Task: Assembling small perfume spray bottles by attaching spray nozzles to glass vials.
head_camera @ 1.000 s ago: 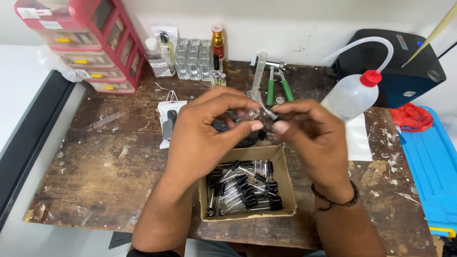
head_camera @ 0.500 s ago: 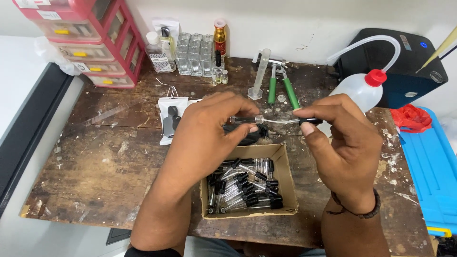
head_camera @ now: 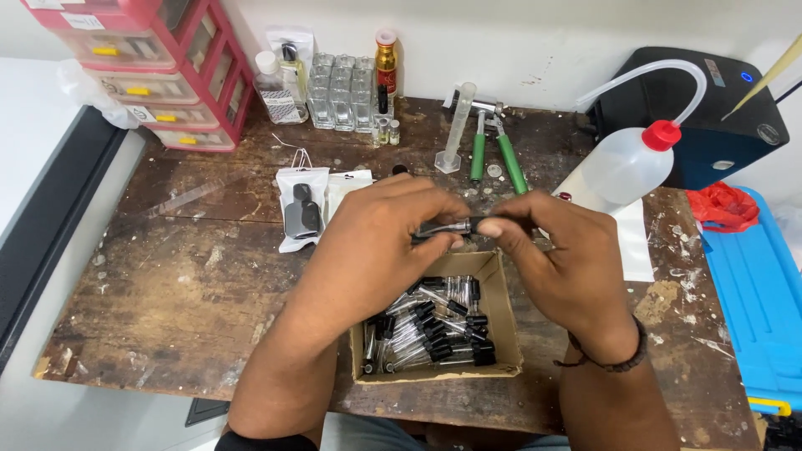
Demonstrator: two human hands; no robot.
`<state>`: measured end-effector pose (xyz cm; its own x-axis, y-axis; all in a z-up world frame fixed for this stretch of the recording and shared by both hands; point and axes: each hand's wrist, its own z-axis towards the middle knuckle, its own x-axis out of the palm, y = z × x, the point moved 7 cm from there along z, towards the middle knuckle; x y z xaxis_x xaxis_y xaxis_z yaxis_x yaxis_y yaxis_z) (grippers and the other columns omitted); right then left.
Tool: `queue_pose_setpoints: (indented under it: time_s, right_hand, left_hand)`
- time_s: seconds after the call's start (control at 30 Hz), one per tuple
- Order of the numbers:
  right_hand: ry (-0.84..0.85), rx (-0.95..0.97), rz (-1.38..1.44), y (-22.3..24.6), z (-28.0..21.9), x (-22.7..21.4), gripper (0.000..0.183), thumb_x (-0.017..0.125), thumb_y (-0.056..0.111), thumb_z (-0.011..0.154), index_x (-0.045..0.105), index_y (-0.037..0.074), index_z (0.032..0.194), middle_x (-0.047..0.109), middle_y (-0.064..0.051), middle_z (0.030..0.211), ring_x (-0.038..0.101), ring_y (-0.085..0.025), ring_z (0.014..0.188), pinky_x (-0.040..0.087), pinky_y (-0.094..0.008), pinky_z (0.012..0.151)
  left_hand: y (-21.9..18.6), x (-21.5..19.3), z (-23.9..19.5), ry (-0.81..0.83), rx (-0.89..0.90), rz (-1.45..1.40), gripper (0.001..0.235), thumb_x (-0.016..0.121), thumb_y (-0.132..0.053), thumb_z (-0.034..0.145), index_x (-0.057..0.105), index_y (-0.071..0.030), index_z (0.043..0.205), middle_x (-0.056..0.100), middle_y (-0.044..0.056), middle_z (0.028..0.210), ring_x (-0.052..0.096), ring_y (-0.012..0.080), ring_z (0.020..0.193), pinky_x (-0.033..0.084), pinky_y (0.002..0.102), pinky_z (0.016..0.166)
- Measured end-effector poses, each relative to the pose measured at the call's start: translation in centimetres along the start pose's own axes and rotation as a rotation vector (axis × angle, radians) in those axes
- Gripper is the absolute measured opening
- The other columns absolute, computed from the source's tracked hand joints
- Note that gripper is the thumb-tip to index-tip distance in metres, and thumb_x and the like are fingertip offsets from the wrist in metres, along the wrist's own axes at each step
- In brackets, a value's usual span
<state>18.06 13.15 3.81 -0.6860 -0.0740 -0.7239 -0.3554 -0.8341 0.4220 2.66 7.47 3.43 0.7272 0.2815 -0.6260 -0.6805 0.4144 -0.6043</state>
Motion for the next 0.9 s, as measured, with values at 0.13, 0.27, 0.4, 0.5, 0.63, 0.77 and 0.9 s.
queue_pose_setpoints:
  time_s: [0.13, 0.27, 0.4, 0.5, 0.63, 0.77, 0.9]
  right_hand:
    - [0.018, 0.077, 0.055, -0.1, 0.2, -0.2, 0.033, 0.056, 0.030, 0.104, 0.071, 0.006, 0.087, 0.067, -0.001, 0.071, 0.058, -0.012, 0.061, 0.041, -0.030, 0.056]
    - [0.159, 0.168, 0.235, -0.2, -0.1, 0.2, 0.034, 0.075, 0.017, 0.091, 0.063, 0.005, 0.120, 0.073, -0.007, 0.105, 0.069, -0.015, 0.093, 0.055, -0.027, 0.084]
    - [0.096, 0.127, 0.083, -0.4, 0.2, 0.5, 0.027, 0.062, 0.030, 0.100, 0.071, 0.007, 0.089, 0.074, -0.002, 0.072, 0.067, -0.011, 0.060, 0.048, -0.026, 0.054]
    - [0.213, 0.214, 0.254, 0.0, 0.4, 0.5, 0.044, 0.073, 0.021, 0.090, 0.061, 0.005, 0.129, 0.074, -0.010, 0.112, 0.074, -0.019, 0.103, 0.063, -0.028, 0.086]
    - [0.211, 0.168, 0.151, -0.2, -0.1, 1.0, 0.022, 0.075, 0.020, 0.092, 0.070, 0.007, 0.109, 0.075, -0.002, 0.096, 0.066, -0.011, 0.076, 0.050, -0.025, 0.063]
    - [0.202, 0.149, 0.011, -0.6, -0.3, 1.7, 0.022, 0.066, 0.025, 0.100, 0.068, 0.006, 0.110, 0.074, -0.003, 0.091, 0.066, -0.016, 0.071, 0.050, -0.031, 0.066]
    - [0.241, 0.111, -0.006, -0.4, -0.3, 1.8, 0.022, 0.063, 0.025, 0.102, 0.066, 0.005, 0.111, 0.072, -0.004, 0.087, 0.062, -0.018, 0.064, 0.046, -0.034, 0.061]
  left_hand:
    - [0.1, 0.3, 0.0, 0.024, -0.011, -0.003, 0.024, 0.079, -0.014, 0.086, 0.074, -0.008, 0.108, 0.077, 0.003, 0.102, 0.070, 0.0201, 0.093, 0.056, 0.037, 0.082]
    - [0.0, 0.2, -0.1, 0.018, 0.014, 0.026, 0.021, 0.080, -0.013, 0.086, 0.072, -0.006, 0.104, 0.075, 0.005, 0.095, 0.067, 0.0231, 0.088, 0.053, 0.038, 0.074]
    - [0.0, 0.6, -0.1, 0.051, 0.019, 0.026, 0.023, 0.081, -0.012, 0.085, 0.071, -0.005, 0.104, 0.073, 0.006, 0.093, 0.065, 0.0248, 0.089, 0.051, 0.039, 0.072]
    - [0.0, 0.6, -0.1, 0.052, 0.017, 0.033, 0.018, 0.081, -0.010, 0.084, 0.071, -0.006, 0.099, 0.073, 0.005, 0.091, 0.066, 0.0217, 0.084, 0.054, 0.037, 0.071]
    - [-0.1, 0.6, -0.2, 0.065, 0.026, 0.048, 0.016, 0.082, -0.011, 0.084, 0.068, -0.007, 0.092, 0.067, 0.003, 0.084, 0.061, 0.0206, 0.081, 0.048, 0.035, 0.066]
    - [0.2, 1.1, -0.2, 0.095, 0.025, 0.127, 0.015, 0.078, -0.010, 0.087, 0.064, -0.007, 0.090, 0.064, 0.006, 0.086, 0.057, 0.0241, 0.084, 0.046, 0.039, 0.067]
    - [-0.3, 1.2, -0.3, 0.102, 0.073, 0.169, 0.017, 0.078, -0.008, 0.088, 0.061, -0.006, 0.090, 0.061, 0.008, 0.087, 0.056, 0.0274, 0.084, 0.045, 0.042, 0.067]
